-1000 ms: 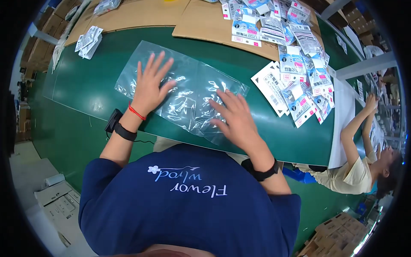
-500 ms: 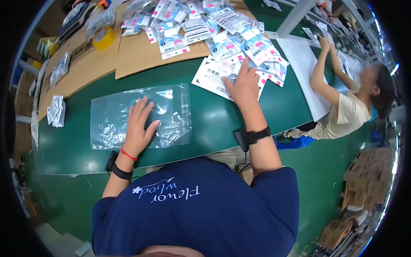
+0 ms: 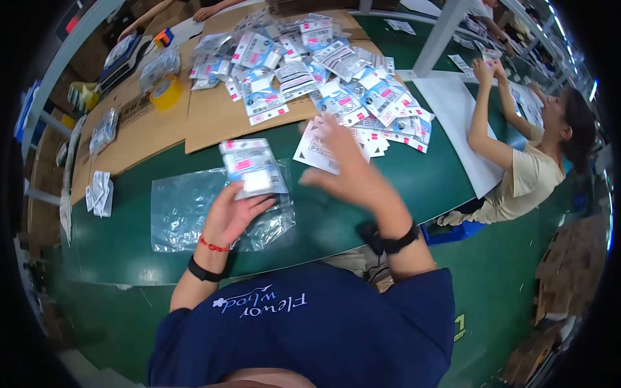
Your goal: The person packs USB chargers and a label into a plastic bag by hand, seals it, and repeats the process for a second bag.
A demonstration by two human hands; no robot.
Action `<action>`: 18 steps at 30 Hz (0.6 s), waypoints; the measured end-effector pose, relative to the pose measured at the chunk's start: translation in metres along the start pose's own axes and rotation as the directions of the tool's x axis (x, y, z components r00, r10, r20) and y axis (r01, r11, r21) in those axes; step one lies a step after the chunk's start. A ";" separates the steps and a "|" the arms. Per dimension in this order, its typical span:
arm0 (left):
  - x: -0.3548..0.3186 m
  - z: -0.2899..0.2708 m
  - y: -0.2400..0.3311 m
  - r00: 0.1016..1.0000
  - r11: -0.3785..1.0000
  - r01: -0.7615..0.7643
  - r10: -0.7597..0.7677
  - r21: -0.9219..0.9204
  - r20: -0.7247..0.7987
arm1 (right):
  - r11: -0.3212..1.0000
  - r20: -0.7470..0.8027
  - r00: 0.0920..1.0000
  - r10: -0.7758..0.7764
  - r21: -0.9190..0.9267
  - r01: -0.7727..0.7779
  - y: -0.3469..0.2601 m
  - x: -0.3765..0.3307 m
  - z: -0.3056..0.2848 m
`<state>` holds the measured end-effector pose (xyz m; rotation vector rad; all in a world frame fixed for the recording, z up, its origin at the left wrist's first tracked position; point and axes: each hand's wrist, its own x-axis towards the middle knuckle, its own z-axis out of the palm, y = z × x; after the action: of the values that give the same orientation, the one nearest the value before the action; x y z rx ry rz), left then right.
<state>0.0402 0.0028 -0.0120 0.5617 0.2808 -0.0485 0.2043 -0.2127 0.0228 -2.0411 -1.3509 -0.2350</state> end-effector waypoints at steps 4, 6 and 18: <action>-0.003 -0.029 0.004 0.979 0.977 -0.141 0.161 0.158 -0.123 | 0.885 -0.535 0.809 0.245 -0.216 -0.412 0.140 -0.007 -0.028; 0.001 -0.037 -0.002 0.963 0.949 -0.190 0.231 0.254 -0.143 | 0.697 -0.346 0.710 0.613 -0.186 -0.692 0.188 -0.012 -0.018; 0.001 -0.045 -0.012 0.946 0.914 -0.131 0.231 0.383 -0.228 | 0.680 -0.098 0.753 0.650 -0.366 -0.635 0.137 0.124 0.074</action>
<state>0.0286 0.0166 -0.0553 0.9662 0.4891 0.1637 0.3638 -0.1072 -0.0324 -2.7285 -0.5363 -0.1380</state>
